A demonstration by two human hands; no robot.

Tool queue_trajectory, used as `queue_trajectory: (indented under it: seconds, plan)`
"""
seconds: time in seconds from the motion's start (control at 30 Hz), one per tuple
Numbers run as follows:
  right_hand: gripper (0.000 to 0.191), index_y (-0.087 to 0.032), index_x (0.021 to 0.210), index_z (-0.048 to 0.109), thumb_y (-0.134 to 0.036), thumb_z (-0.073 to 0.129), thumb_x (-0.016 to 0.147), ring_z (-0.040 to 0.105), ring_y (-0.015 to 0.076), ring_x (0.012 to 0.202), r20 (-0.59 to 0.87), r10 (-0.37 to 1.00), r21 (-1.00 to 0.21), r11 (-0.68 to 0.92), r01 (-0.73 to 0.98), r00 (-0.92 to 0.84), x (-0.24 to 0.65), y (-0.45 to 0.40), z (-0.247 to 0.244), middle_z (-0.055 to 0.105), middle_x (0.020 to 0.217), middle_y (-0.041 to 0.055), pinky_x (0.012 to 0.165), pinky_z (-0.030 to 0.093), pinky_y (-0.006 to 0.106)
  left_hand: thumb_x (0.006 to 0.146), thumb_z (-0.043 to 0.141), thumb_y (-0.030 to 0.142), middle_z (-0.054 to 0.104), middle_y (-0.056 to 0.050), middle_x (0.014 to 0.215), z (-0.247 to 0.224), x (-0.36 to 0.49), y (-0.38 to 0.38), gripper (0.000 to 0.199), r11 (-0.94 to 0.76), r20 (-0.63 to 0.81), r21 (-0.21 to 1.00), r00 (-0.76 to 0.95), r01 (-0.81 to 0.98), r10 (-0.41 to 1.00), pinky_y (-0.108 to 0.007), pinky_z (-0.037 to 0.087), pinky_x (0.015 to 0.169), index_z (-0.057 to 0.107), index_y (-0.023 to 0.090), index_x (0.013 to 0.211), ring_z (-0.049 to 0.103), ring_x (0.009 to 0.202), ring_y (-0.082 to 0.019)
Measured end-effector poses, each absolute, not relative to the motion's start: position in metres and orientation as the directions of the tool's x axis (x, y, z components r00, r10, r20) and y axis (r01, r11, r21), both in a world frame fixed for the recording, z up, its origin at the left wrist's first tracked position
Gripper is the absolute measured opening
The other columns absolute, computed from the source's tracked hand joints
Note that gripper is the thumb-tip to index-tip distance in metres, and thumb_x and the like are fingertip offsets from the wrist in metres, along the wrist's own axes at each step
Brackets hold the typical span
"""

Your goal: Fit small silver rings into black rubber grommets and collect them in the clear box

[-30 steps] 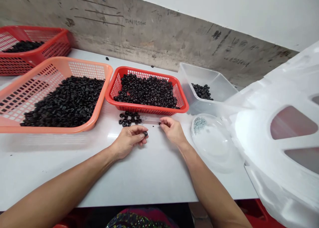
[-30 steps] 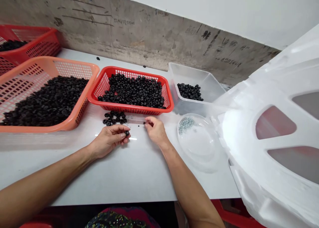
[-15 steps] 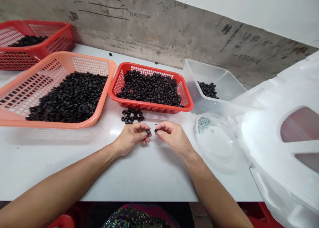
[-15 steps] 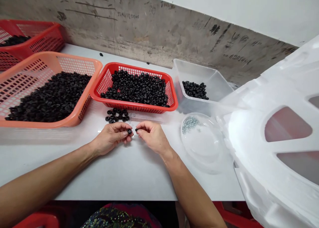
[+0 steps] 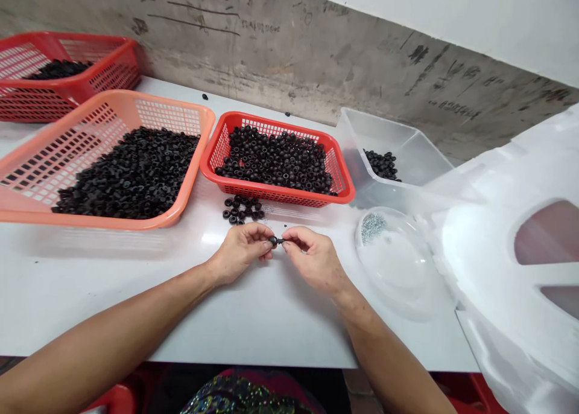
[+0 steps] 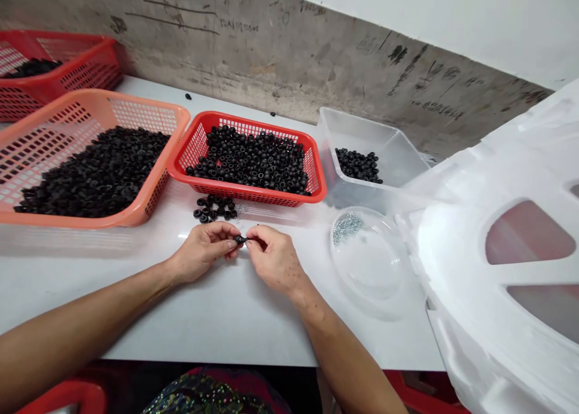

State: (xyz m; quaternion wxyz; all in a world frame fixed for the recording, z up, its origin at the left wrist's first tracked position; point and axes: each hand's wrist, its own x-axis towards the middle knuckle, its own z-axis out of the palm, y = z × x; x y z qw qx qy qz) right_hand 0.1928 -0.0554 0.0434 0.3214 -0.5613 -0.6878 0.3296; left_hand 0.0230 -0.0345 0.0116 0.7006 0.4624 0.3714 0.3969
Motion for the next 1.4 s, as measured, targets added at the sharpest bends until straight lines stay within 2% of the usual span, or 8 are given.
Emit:
queue_trajectory:
  seconds: [0.27,0.77,0.83,0.93,1.03,1.17,1.27,1.4]
  plan:
    - [0.015,-0.019,0.082,0.062,-0.016,0.048,0.084,0.056,0.0143,0.068,0.234,0.927,-0.663,0.373,0.649,-0.294,0.192,-0.055,0.045,0.062,0.074,0.0031,0.065,0.043,0.026,0.072,0.065,0.022,0.061,0.0,0.063,0.013,0.026,-0.039,0.018,0.191,-0.126,0.971,0.366,-0.145,0.922,-0.025,0.047,0.056,0.06,0.012,0.085,0.056,0.057,-0.011]
    - [0.021,-0.015,0.074,0.058,-0.009,0.04,0.082,0.052,0.015,0.065,0.302,0.861,-0.512,0.508,0.692,-0.409,0.189,-0.061,0.041,0.058,0.068,0.0057,0.062,0.042,0.028,0.077,0.056,0.019,0.062,-0.002,0.071,0.004,0.026,-0.044,0.015,0.027,-0.034,0.999,0.331,0.025,0.943,-0.027,0.047,0.063,0.064,0.014,0.089,0.056,0.064,-0.013]
    - [0.021,-0.015,0.072,0.057,-0.008,0.039,0.081,0.051,0.0146,0.065,0.305,0.861,-0.529,0.509,0.679,-0.407,0.188,-0.062,0.04,0.057,0.068,0.0055,0.061,0.041,0.028,0.077,0.055,0.017,0.064,-0.004,0.078,0.004,0.024,-0.044,0.016,-0.059,0.028,0.995,0.325,0.085,0.945,-0.029,0.047,0.068,0.065,0.014,0.089,0.058,0.071,-0.015]
    - [0.017,-0.017,0.072,0.059,-0.011,0.044,0.079,0.05,0.0125,0.059,0.221,0.915,-0.669,0.394,0.63,-0.338,0.19,-0.059,0.04,0.056,0.064,0.0022,0.056,0.04,0.025,0.078,0.054,0.015,0.066,-0.006,0.083,0.005,0.023,-0.043,0.017,-0.139,0.083,0.982,0.365,0.129,0.927,-0.031,0.045,0.074,0.068,0.015,0.088,0.059,0.079,-0.017]
    - [0.011,-0.018,0.071,0.061,-0.015,0.051,0.076,0.047,0.0104,0.053,0.03,0.965,-0.834,0.169,0.525,-0.262,0.193,-0.052,0.039,0.055,0.059,-0.0014,0.049,0.037,0.022,0.078,0.054,0.016,0.066,-0.005,0.081,0.008,0.023,-0.043,0.017,-0.096,0.044,0.989,0.391,0.114,0.919,-0.03,0.045,0.073,0.069,0.015,0.086,0.059,0.077,-0.017]
    - [0.007,-0.017,0.068,0.061,-0.017,0.055,0.071,0.045,0.0095,0.05,-0.117,0.966,-0.905,-0.007,0.425,-0.233,0.194,-0.046,0.035,0.055,0.056,-0.0025,0.046,0.034,0.022,0.076,0.055,0.017,0.066,-0.004,0.076,0.011,0.023,-0.043,0.016,-0.001,-0.042,0.994,0.379,0.113,0.925,-0.028,0.044,0.067,0.07,0.016,0.081,0.057,0.071,-0.015]
    - [0.008,-0.017,0.068,0.061,-0.016,0.054,0.072,0.046,0.0097,0.051,-0.101,0.971,-0.895,0.007,0.446,-0.218,0.189,-0.048,0.032,0.056,0.058,-0.002,0.047,0.036,0.022,0.075,0.054,0.017,0.065,-0.002,0.071,0.011,0.023,-0.044,0.015,0.026,-0.076,0.99,0.37,0.139,0.926,-0.027,0.042,0.06,0.069,0.016,0.077,0.054,0.064,-0.014]
    - [0.015,-0.017,0.068,0.061,-0.012,0.049,0.073,0.048,0.0112,0.056,0.05,0.97,-0.8,0.18,0.572,-0.236,0.179,-0.056,0.032,0.057,0.061,-0.0001,0.053,0.039,0.024,0.074,0.052,0.013,0.064,-0.003,0.07,0.012,0.022,-0.043,0.016,-0.005,-0.062,0.983,0.358,0.182,0.932,-0.027,0.041,0.061,0.068,0.016,0.073,0.054,0.065,-0.014]
